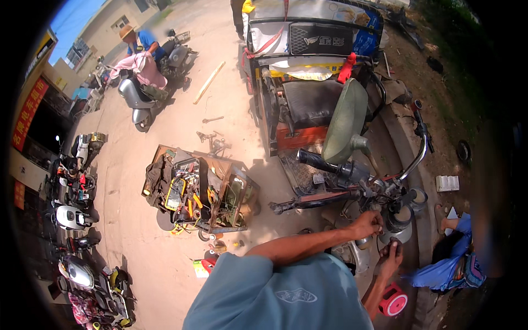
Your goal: The person uses a pair of pliers to strip and twist electrical wires on the handlebars of a motorcycle, then manually adjusts and organizes the wires.
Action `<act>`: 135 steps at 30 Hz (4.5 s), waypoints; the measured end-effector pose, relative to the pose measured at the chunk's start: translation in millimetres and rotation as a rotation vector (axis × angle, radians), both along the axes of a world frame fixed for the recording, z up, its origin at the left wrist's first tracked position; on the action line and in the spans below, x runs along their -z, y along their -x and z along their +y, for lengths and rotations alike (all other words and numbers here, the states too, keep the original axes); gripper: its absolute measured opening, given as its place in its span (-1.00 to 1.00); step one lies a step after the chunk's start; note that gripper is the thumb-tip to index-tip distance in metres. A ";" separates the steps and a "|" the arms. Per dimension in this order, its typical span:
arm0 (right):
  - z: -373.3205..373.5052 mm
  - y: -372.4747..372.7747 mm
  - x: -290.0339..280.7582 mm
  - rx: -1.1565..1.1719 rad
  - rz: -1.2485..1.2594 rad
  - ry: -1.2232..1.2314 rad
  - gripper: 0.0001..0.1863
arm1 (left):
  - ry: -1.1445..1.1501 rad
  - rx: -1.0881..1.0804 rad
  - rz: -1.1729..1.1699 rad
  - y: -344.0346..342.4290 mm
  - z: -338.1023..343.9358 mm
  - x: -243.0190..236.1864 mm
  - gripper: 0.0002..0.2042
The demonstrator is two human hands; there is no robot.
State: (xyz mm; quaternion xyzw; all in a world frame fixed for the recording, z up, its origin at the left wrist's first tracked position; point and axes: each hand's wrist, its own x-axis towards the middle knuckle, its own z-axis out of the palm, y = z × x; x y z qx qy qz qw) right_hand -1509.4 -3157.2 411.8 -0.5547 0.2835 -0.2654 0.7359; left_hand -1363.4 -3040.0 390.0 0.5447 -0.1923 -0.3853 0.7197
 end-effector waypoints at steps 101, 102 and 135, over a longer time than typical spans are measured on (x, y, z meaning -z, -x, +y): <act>42.6 -37.3 -32.6 -0.164 0.380 0.714 -0.77 | -0.197 0.118 -0.955 -30.7 49.1 -53.6 -0.74; 42.4 -37.2 -31.5 -0.168 0.379 0.710 -0.77 | -0.186 0.128 -1.044 -31.5 48.4 -53.2 -0.75; 41.8 -32.6 -26.7 -0.229 0.418 0.385 -0.72 | -0.121 -0.013 -1.040 -19.0 48.1 -36.7 -0.89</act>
